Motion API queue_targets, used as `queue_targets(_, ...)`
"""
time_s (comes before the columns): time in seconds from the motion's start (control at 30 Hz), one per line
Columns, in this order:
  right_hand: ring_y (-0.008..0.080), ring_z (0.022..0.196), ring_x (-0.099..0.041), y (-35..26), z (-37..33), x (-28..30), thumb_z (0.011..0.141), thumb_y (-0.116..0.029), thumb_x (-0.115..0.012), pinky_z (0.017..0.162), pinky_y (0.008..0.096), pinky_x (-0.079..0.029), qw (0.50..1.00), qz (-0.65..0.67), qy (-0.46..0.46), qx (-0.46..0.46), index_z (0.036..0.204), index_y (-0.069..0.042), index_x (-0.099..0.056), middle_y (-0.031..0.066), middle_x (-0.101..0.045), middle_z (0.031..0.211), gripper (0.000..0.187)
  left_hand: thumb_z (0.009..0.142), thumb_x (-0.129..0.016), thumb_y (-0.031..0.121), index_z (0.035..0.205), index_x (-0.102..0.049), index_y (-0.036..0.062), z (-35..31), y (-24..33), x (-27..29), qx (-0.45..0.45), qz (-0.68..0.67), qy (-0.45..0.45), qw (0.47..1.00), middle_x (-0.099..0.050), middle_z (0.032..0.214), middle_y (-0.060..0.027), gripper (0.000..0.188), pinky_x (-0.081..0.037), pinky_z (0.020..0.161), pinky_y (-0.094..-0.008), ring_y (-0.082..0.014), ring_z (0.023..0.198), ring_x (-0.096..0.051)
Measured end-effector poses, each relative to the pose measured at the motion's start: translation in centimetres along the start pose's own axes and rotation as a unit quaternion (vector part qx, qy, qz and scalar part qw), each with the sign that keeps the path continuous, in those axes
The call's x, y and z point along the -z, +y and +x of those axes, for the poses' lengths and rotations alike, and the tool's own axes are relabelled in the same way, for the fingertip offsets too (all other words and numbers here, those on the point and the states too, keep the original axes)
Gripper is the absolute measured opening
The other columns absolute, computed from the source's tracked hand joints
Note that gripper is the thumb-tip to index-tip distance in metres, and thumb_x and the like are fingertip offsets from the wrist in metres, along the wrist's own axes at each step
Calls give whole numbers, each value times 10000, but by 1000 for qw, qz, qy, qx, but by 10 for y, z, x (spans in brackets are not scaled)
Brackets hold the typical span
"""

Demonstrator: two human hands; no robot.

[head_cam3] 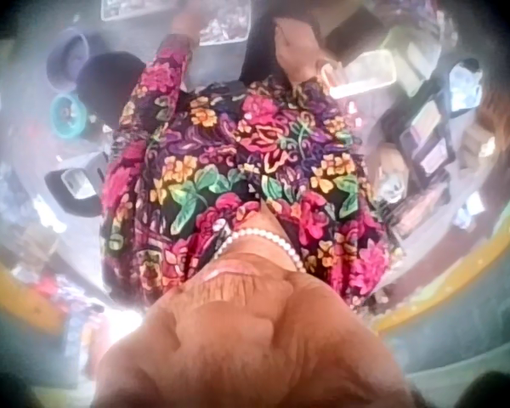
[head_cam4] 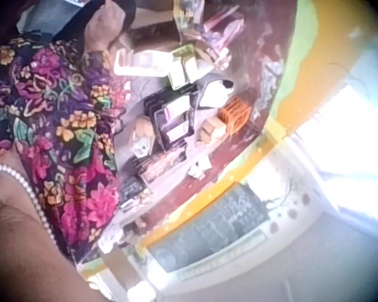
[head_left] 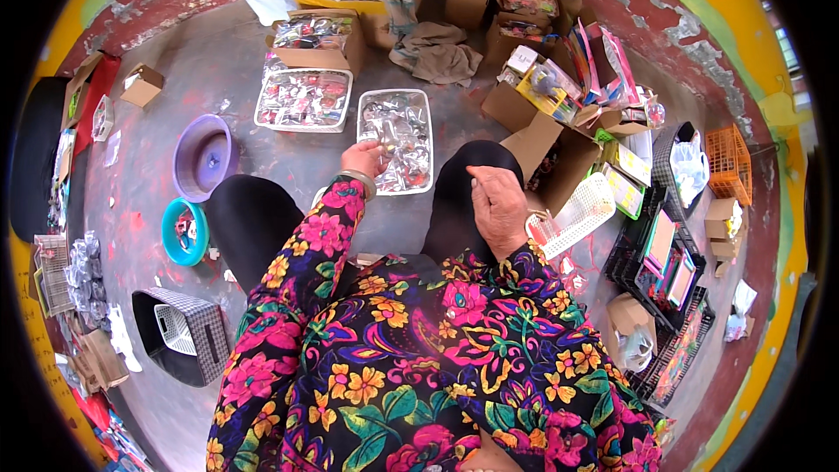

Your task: The person sits on the floor and repeatedly picks up small candies, wraps them in clear plastic film, and places the wrapped items into a white plastic basket. The person handles the candies one by one, manipulating the film to enclose each piece.

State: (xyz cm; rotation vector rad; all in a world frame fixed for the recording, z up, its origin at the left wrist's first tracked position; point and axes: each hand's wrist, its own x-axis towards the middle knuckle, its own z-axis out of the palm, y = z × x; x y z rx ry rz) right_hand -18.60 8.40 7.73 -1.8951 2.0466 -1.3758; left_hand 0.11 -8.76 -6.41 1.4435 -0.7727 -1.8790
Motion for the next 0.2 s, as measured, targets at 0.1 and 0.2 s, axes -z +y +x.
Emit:
queue_targets(0.1, 268, 804, -587, 4, 5, -3, 736, -10, -569, 704, 338, -471, 1000, 22, -2, -1, 883, -44, -633, 98, -625, 828, 164, 805, -575, 22, 1009, -554, -23, 40, -35, 11, 43, 111, 25, 993, -605, 801, -102, 210, -512, 535, -295, -182, 626, -584)
queue_targets(0.2, 270, 802, -589, 6, 4, -3, 735, -14, -575, 707, 343, -472, 999, 37, -6, -13, 883, -53, -636, 101, -626, 822, 164, 800, -594, 43, 1092, -565, 30, 58, -64, 19, 66, 227, 43, 971, -620, 825, -96, 294, -524, 554, -314, -219, 629, -593)
